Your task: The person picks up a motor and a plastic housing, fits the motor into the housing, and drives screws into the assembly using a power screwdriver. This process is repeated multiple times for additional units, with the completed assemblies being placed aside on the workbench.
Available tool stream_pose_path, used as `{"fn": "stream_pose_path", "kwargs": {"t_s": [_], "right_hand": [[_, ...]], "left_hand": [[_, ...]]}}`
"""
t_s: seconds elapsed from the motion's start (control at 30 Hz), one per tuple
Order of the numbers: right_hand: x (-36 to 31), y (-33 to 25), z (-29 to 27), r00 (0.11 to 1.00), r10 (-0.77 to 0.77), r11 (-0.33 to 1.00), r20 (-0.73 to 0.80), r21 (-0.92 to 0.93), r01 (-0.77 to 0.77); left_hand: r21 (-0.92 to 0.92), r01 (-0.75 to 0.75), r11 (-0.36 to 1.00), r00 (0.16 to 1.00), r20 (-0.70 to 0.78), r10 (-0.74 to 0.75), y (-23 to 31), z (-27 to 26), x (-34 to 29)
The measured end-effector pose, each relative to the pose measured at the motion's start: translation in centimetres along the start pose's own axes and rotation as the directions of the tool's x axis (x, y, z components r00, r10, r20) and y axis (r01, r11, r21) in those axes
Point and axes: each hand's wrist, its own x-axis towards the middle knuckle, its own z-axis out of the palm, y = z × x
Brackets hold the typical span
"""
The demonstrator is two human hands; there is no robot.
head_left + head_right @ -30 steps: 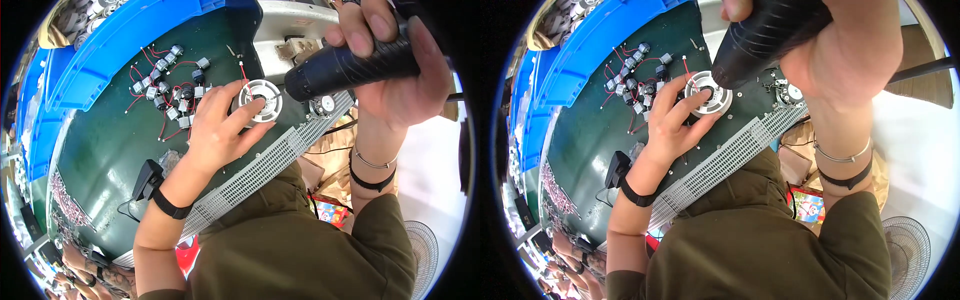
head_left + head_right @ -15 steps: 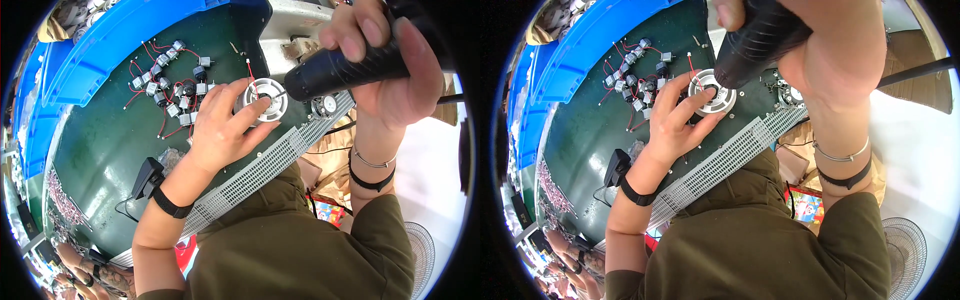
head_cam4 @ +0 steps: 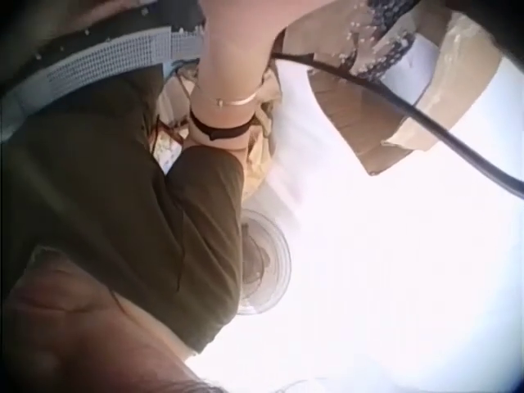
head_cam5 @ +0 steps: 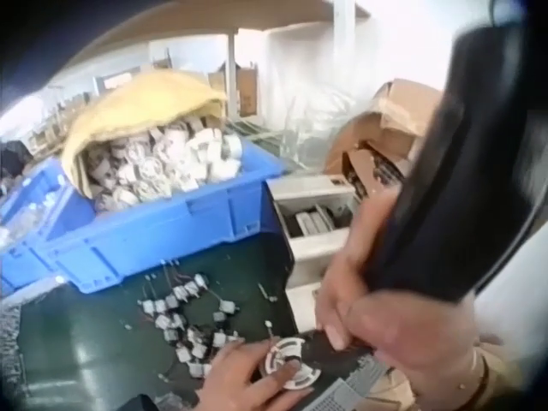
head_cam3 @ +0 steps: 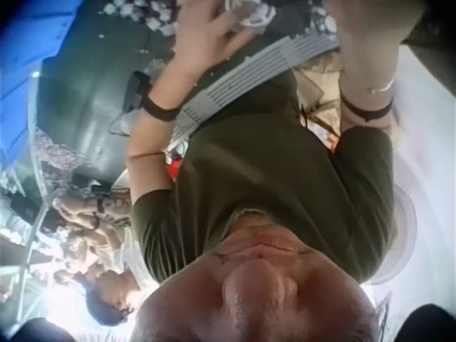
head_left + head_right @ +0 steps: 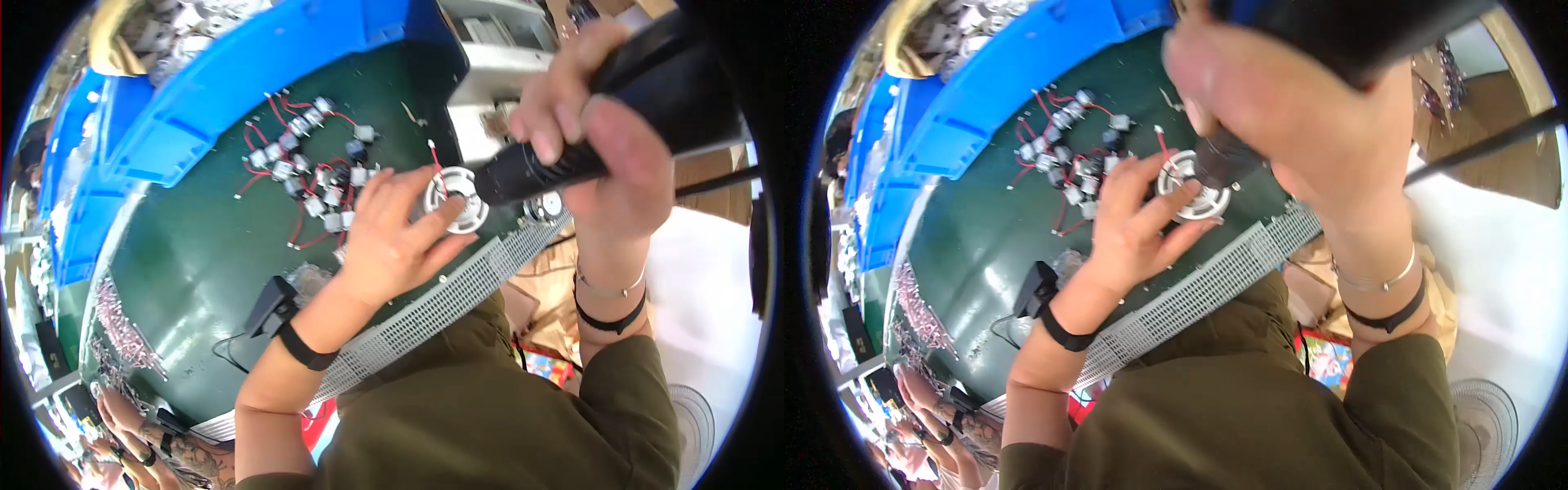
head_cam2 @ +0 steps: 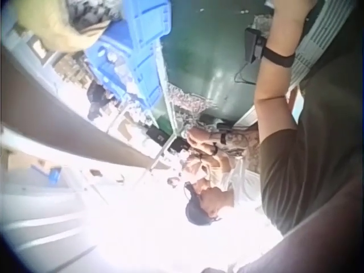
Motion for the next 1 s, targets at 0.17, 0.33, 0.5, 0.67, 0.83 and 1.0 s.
{"fn": "stream_pose_path", "kwargs": {"t_s": [0.17, 0.33, 0.5, 0.67, 0.83, 1.0], "right_hand": [[-0.1, -0.3, 2.1, 0.985, 0.069, 0.979, -0.158, -0.178, -0.097], [2.6, -4.8, 1.7, 0.969, -0.19, 0.935, -0.16, 0.27, 0.228], [1.4, -3.9, 1.2, 0.967, -0.003, 0.986, -0.255, -0.16, -0.039], [0.4, -2.9, 0.3, 0.964, 0.014, 0.999, -0.267, -0.04, -0.025], [0.1, -2.3, -0.2, 0.961, -0.022, 0.992, -0.276, -0.125, -0.013], [0.4, -2.9, 0.9, 0.948, -0.027, 0.974, -0.317, -0.221, -0.046]], "left_hand": [[-0.016, 0.033, 0.999, 0.999, -0.021, -0.034, 0.4, 0.4, -0.2], [0.084, 0.161, 0.983, 0.978, -0.147, -0.147, 0.0, -5.5, 0.1], [0.44, 0.584, 0.683, 0.809, -0.239, -0.537, -7.0, -18.9, -7.1], [0.825, 0.482, 0.295, 0.836, -0.332, -0.436, -7.9, -25.4, -7.5], [0.602, 0.254, 0.757, 0.967, -0.175, -0.186, -9.4, -20.2, 11.7], [0.59, -0.071, 0.805, 0.72, 0.588, -0.368, -23.8, -16.4, 18.8]]}}
